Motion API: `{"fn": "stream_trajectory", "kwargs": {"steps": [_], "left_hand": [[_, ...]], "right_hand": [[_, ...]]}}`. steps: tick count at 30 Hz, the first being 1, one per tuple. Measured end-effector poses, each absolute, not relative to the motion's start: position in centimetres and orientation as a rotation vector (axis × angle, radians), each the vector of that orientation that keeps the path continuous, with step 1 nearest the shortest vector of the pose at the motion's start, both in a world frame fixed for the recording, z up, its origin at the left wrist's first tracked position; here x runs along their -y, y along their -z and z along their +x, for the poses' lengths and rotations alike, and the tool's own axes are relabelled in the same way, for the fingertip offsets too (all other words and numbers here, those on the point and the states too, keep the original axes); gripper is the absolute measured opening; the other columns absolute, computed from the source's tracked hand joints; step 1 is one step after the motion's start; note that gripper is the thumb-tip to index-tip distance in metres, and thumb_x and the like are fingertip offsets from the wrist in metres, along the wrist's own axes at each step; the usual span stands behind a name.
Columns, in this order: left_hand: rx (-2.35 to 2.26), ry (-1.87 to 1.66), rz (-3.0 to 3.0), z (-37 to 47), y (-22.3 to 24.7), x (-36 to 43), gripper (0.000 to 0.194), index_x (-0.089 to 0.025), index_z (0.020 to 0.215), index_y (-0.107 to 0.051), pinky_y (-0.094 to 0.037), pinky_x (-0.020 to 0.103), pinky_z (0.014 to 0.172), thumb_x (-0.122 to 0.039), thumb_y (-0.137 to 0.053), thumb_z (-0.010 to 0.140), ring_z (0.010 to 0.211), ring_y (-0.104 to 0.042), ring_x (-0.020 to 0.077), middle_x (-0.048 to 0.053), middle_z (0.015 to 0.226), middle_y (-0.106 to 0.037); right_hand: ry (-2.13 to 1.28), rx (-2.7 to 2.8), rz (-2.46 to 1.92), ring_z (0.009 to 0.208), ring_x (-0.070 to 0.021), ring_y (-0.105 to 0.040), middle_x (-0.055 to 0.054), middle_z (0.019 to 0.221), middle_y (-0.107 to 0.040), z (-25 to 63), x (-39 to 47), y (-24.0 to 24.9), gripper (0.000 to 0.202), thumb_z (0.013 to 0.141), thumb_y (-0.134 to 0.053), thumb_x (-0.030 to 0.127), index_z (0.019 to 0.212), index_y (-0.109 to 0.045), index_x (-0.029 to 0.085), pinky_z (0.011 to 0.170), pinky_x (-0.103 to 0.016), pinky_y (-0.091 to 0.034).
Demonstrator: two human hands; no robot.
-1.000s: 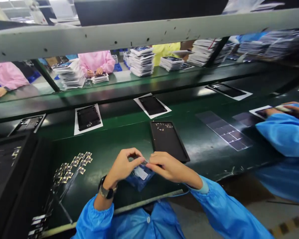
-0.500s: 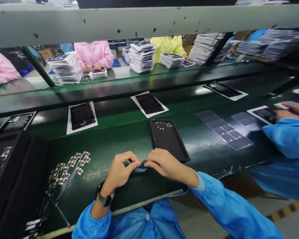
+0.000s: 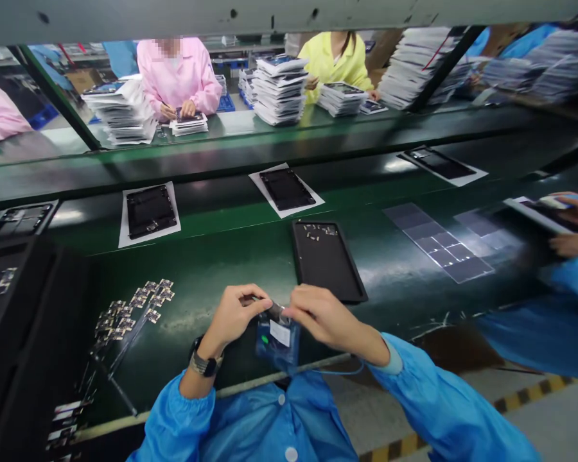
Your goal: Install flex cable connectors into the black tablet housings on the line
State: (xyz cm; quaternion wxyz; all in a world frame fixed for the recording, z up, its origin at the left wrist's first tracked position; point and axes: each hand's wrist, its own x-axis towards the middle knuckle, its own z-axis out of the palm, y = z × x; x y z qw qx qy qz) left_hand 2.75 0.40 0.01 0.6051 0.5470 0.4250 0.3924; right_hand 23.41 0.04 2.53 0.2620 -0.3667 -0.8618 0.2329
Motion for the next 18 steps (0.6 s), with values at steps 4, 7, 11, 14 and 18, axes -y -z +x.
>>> {"fn": "stream_trajectory", "kwargs": {"steps": [4, 7, 11, 14, 18], "left_hand": [[-1.068, -0.889, 1.321, 2.6, 0.4, -0.4, 0.014, -0.014, 0.069, -0.069, -0.044, 0.025, 0.061, -0.026, -0.068, 0.076, 0.064, -0.059, 0.0149, 0.004, 0.068, -0.068], [-1.109, -0.904, 1.473, 2.8, -0.2, -0.3, 0.013, -0.015, 0.068, -0.066, -0.044, 0.024, 0.063, -0.021, -0.065, 0.079, 0.065, -0.059, 0.0143, 0.003, 0.067, -0.066], [-1.033, -0.941, 1.468, 2.8, -0.7, -0.2, 0.013, -0.015, 0.072, -0.066, -0.045, 0.024, 0.066, -0.023, -0.065, 0.082, 0.07, -0.06, 0.0147, 0.002, 0.072, -0.066], [-1.041, -0.958, 1.486, 2.7, -0.4, -0.4, 0.015, -0.016, 0.069, -0.066, -0.044, 0.024, 0.064, -0.022, -0.066, 0.082, 0.068, -0.059, 0.0142, 0.002, 0.071, -0.066], [-0.989, -1.048, 1.566, 2.8, -0.4, -0.5, 0.013, -0.016, 0.071, -0.07, -0.047, 0.026, 0.074, -0.018, -0.066, 0.083, 0.076, -0.064, 0.0163, 0.005, 0.078, -0.071]], "right_hand": [[-0.877, 2.31, -1.081, 0.058, -0.0134, -0.044, 0.0, 0.061, -0.049, 23.6, -0.5, -1.9, 0.047, 0.102, -0.038, 0.05, 0.066, -0.046, 0.02, 0.056, -0.027, -0.03], [-1.058, 2.389, -1.002, 0.054, -0.0117, -0.041, 0.003, 0.059, -0.045, 23.3, -0.7, -1.7, 0.049, 0.099, -0.042, 0.054, 0.064, -0.044, 0.019, 0.054, -0.026, -0.026], [-1.024, 2.345, -0.911, 0.055, -0.0117, -0.04, 0.003, 0.057, -0.041, 22.8, -0.9, -2.0, 0.052, 0.103, -0.035, 0.049, 0.061, -0.041, 0.019, 0.057, -0.027, -0.028], [-0.948, 2.305, -0.933, 0.053, -0.0117, -0.04, 0.003, 0.055, -0.039, 22.6, -0.7, -1.9, 0.052, 0.105, -0.032, 0.045, 0.059, -0.038, 0.02, 0.059, -0.027, -0.029], [-0.882, 2.39, -0.972, 0.053, -0.0125, -0.04, 0.001, 0.054, -0.043, 22.6, -0.2, -1.3, 0.055, 0.105, -0.029, 0.045, 0.057, -0.038, 0.02, 0.058, -0.029, -0.028]]}}
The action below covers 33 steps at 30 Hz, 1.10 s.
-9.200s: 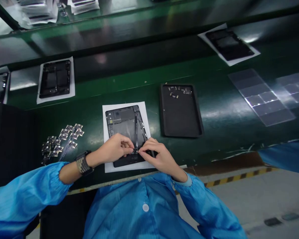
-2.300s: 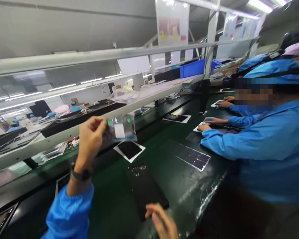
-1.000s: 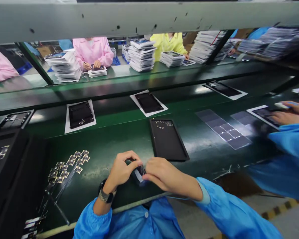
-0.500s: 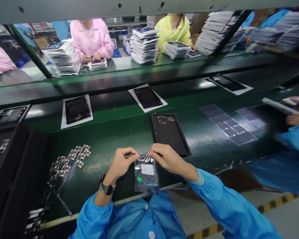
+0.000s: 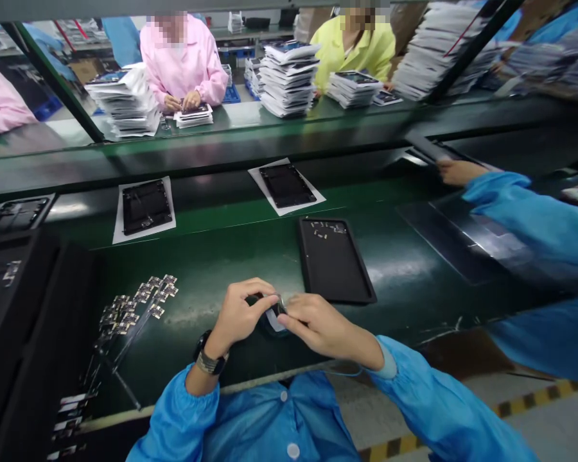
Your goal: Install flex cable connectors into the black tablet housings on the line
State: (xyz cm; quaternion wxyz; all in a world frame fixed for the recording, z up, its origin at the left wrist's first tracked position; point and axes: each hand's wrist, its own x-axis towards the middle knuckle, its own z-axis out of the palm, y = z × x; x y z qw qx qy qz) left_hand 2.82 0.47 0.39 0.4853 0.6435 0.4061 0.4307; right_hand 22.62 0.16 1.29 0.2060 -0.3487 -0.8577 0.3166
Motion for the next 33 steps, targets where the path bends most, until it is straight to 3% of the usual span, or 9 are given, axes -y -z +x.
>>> {"fn": "stream_trajectory", "kwargs": {"steps": [9, 12, 16, 20, 26, 33], "left_hand": [[-1.03, -1.05, 1.585, 3.8, -0.9, -0.1, 0.015, -0.016, 0.069, -0.067, -0.047, 0.026, 0.069, -0.02, -0.064, 0.084, 0.07, -0.062, 0.0155, 0.004, 0.073, -0.068], [-1.06, -0.995, 1.35, 3.9, -0.1, 0.1, 0.016, -0.015, 0.073, -0.066, -0.046, 0.025, 0.063, -0.029, -0.066, 0.082, 0.067, -0.06, 0.0151, 0.003, 0.072, -0.066], [-1.057, -0.944, 1.143, 4.0, 1.1, 0.2, 0.026, -0.014, 0.074, -0.067, -0.046, 0.025, 0.063, -0.04, -0.069, 0.078, 0.065, -0.059, 0.0152, 0.003, 0.07, -0.067], [-1.123, -0.893, 1.26, 3.6, 1.4, 0.1, 0.022, -0.014, 0.07, -0.067, -0.041, 0.024, 0.058, -0.034, -0.067, 0.079, 0.061, -0.055, 0.0137, 0.002, 0.065, -0.063], [-1.079, -0.822, 1.401, 2.8, 0.0, 0.0, 0.019, -0.014, 0.078, -0.071, -0.043, 0.024, 0.061, -0.03, -0.062, 0.084, 0.064, -0.057, 0.0145, 0.003, 0.071, -0.067], [-1.07, -0.818, 1.492, 2.6, -0.4, -0.1, 0.02, -0.014, 0.076, -0.07, -0.038, 0.024, 0.059, -0.029, -0.062, 0.085, 0.061, -0.051, 0.0127, 0.001, 0.065, -0.063]], "right_hand": [[-0.982, 2.35, -0.96, 0.051, -0.0119, -0.039, 0.002, 0.052, -0.039, 22.9, -0.5, -1.4, 0.059, 0.103, -0.026, 0.054, 0.056, -0.034, 0.02, 0.055, -0.029, -0.027], [-1.034, 2.226, -0.987, 0.05, -0.0113, -0.037, 0.003, 0.052, -0.035, 23.0, -0.6, -1.1, 0.058, 0.102, -0.027, 0.056, 0.056, -0.032, 0.02, 0.055, -0.028, -0.028], [-1.073, 2.147, -1.072, 0.053, -0.0117, -0.04, 0.002, 0.057, -0.04, 23.6, -0.7, -0.5, 0.055, 0.102, -0.03, 0.053, 0.059, -0.037, 0.02, 0.055, -0.027, -0.03], [-1.04, 2.203, -1.159, 0.059, -0.0129, -0.045, 0.001, 0.065, -0.049, 23.6, -1.1, -0.5, 0.042, 0.1, -0.041, 0.048, 0.07, -0.045, 0.019, 0.057, -0.026, -0.031], [-1.105, 2.117, -1.136, 0.055, -0.0103, -0.038, 0.005, 0.058, -0.037, 22.1, -2.0, -1.7, 0.041, 0.099, -0.042, 0.038, 0.063, -0.037, 0.02, 0.056, -0.025, -0.028], [-1.215, 2.128, -1.062, 0.055, -0.0098, -0.037, 0.005, 0.057, -0.039, 21.2, -2.2, -1.7, 0.039, 0.099, -0.041, 0.036, 0.064, -0.04, 0.019, 0.055, -0.025, -0.028]]}}
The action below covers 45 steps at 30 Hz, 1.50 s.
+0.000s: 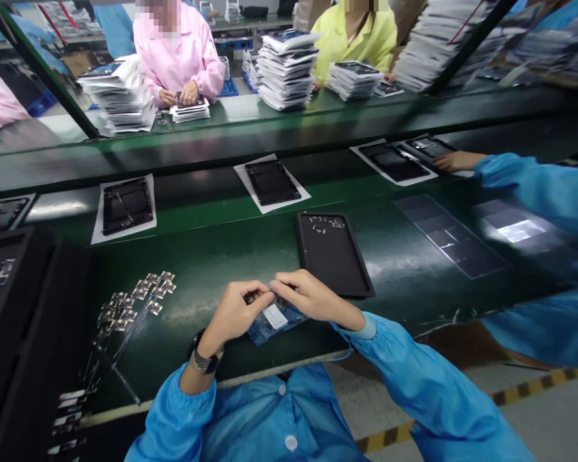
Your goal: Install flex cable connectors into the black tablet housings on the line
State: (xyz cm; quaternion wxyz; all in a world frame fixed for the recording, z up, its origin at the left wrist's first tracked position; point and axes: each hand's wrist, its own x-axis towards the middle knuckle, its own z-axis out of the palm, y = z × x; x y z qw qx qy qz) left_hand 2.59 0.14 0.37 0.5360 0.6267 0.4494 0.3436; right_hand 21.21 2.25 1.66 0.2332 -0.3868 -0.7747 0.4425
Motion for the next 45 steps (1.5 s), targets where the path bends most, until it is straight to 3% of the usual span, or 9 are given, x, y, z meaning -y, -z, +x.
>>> {"fn": "stream_trajectory", "kwargs": {"steps": [4, 17, 24, 30, 35, 45], "left_hand": [[-1.041, -0.877, 1.461, 2.8, -0.1, -0.1, 0.023, -0.014, 0.076, -0.068, -0.041, 0.024, 0.06, -0.032, -0.058, 0.088, 0.063, -0.054, 0.0137, 0.002, 0.068, -0.065], [-1.254, -1.084, 2.164, 4.0, 2.7, 1.4, 0.029, -0.019, 0.075, -0.066, -0.044, 0.028, 0.066, -0.018, -0.045, 0.095, 0.065, -0.059, 0.0164, 0.006, 0.068, -0.065], [-1.205, -0.994, 1.869, 3.9, 2.0, 0.6, 0.023, -0.019, 0.079, -0.066, -0.045, 0.026, 0.067, -0.023, -0.049, 0.093, 0.066, -0.06, 0.0154, 0.004, 0.072, -0.068], [-1.122, -0.857, 1.634, 3.4, 1.2, -0.5, 0.021, -0.016, 0.078, -0.064, -0.04, 0.023, 0.058, -0.028, -0.054, 0.09, 0.06, -0.055, 0.0131, 0.001, 0.067, -0.064], [-1.169, -0.948, 1.772, 3.6, 0.9, -0.1, 0.021, -0.018, 0.071, -0.06, -0.039, 0.024, 0.062, -0.023, -0.053, 0.09, 0.061, -0.054, 0.0131, 0.001, 0.066, -0.062], [-1.248, -1.078, 2.194, 4.1, 3.1, 1.1, 0.024, -0.019, 0.075, -0.06, -0.04, 0.026, 0.062, -0.013, -0.045, 0.094, 0.062, -0.055, 0.0145, 0.003, 0.067, -0.059]], "right_hand": [[-1.14, 2.129, -1.065, 0.053, -0.0092, -0.03, 0.006, 0.056, -0.03, 20.8, -2.3, -1.2, 0.041, 0.099, -0.04, 0.036, 0.062, -0.031, 0.021, 0.053, -0.027, -0.023], [-1.112, 1.874, -1.291, 0.054, -0.0103, -0.031, 0.005, 0.054, -0.031, 19.6, -1.2, 1.5, 0.041, 0.096, -0.04, 0.037, 0.058, -0.031, 0.021, 0.053, -0.027, -0.022], [-1.2, 1.85, -1.245, 0.056, -0.0104, -0.033, 0.005, 0.058, -0.034, 20.3, -1.6, 1.5, 0.042, 0.096, -0.04, 0.041, 0.06, -0.035, 0.021, 0.054, -0.026, -0.025], [-1.156, 2.034, -1.171, 0.058, -0.0106, -0.034, 0.005, 0.06, -0.035, 20.9, -2.3, 0.7, 0.035, 0.097, -0.04, 0.035, 0.065, -0.035, 0.021, 0.056, -0.026, -0.025], [-1.128, 1.997, -1.198, 0.057, -0.0108, -0.034, 0.005, 0.059, -0.036, 20.5, -2.0, 0.8, 0.034, 0.096, -0.04, 0.033, 0.064, -0.035, 0.021, 0.055, -0.027, -0.024], [-1.193, 1.893, -1.301, 0.056, -0.011, -0.034, 0.005, 0.057, -0.036, 19.7, -1.6, 2.5, 0.034, 0.095, -0.04, 0.033, 0.063, -0.036, 0.021, 0.054, -0.026, -0.025]]}}
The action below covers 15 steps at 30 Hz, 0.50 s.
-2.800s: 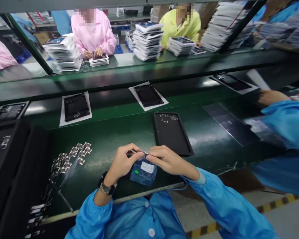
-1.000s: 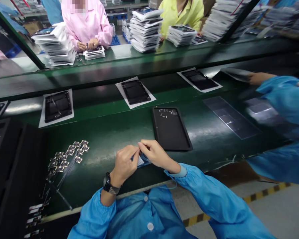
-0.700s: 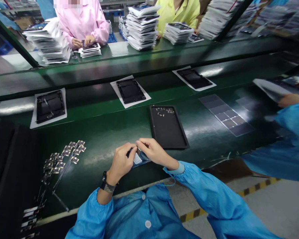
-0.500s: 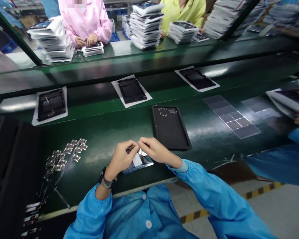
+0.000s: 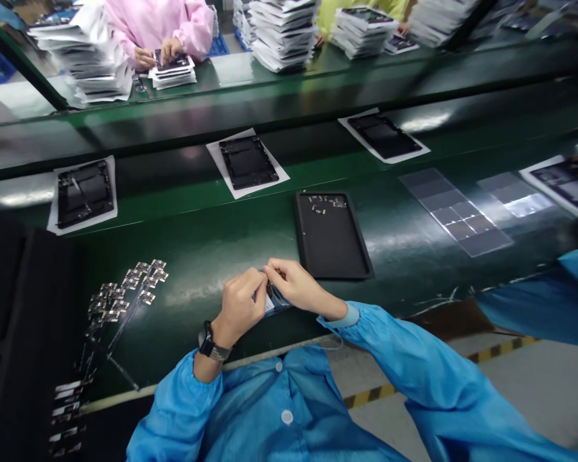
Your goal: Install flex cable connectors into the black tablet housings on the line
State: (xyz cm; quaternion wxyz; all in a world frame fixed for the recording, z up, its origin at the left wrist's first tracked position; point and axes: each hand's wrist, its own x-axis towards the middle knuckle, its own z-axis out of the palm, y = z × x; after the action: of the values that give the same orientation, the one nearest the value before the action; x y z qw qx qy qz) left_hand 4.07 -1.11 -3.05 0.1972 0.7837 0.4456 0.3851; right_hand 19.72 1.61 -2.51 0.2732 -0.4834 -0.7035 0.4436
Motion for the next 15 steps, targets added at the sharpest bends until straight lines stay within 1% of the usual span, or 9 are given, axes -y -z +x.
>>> {"fn": "stream_trajectory", "kwargs": {"steps": [4, 8, 11, 15], "left_hand": [[-1.219, -1.155, 2.356, 4.2, 3.5, 1.1, 0.026, -0.019, 0.073, -0.057, -0.038, 0.026, 0.057, -0.009, -0.045, 0.094, 0.057, -0.051, 0.0137, 0.001, 0.062, -0.054], [-1.191, -1.199, 2.343, 4.2, 3.9, 0.8, 0.021, -0.018, 0.081, -0.059, -0.041, 0.025, 0.058, -0.01, -0.046, 0.095, 0.058, -0.055, 0.0141, 0.002, 0.066, -0.058], [-1.244, -1.272, 2.318, 4.4, 4.1, 0.8, 0.018, -0.017, 0.084, -0.06, -0.044, 0.026, 0.06, -0.009, -0.047, 0.094, 0.061, -0.058, 0.0149, 0.003, 0.068, -0.062], [-1.362, -1.379, 2.238, 4.9, 4.0, 1.1, 0.017, -0.017, 0.084, -0.06, -0.046, 0.025, 0.061, -0.01, -0.048, 0.094, 0.062, -0.06, 0.0145, 0.003, 0.069, -0.064]], "right_hand": [[-1.169, 1.919, -1.312, 0.055, -0.0107, -0.034, 0.005, 0.057, -0.035, 20.0, -1.7, 3.0, 0.036, 0.095, -0.041, 0.034, 0.062, -0.034, 0.021, 0.054, -0.026, -0.024], [-1.137, 1.917, -1.311, 0.055, -0.0108, -0.034, 0.005, 0.057, -0.035, 20.1, -1.9, 2.6, 0.036, 0.096, -0.041, 0.035, 0.063, -0.035, 0.021, 0.054, -0.026, -0.024], [-1.013, 1.883, -1.31, 0.054, -0.0112, -0.035, 0.005, 0.057, -0.036, 19.6, -1.9, 2.1, 0.036, 0.097, -0.042, 0.032, 0.063, -0.035, 0.022, 0.054, -0.027, -0.025], [-0.808, 1.812, -1.302, 0.054, -0.0118, -0.038, 0.004, 0.059, -0.038, 18.6, -1.4, 2.1, 0.032, 0.097, -0.042, 0.029, 0.066, -0.036, 0.022, 0.055, -0.027, -0.028]]}}
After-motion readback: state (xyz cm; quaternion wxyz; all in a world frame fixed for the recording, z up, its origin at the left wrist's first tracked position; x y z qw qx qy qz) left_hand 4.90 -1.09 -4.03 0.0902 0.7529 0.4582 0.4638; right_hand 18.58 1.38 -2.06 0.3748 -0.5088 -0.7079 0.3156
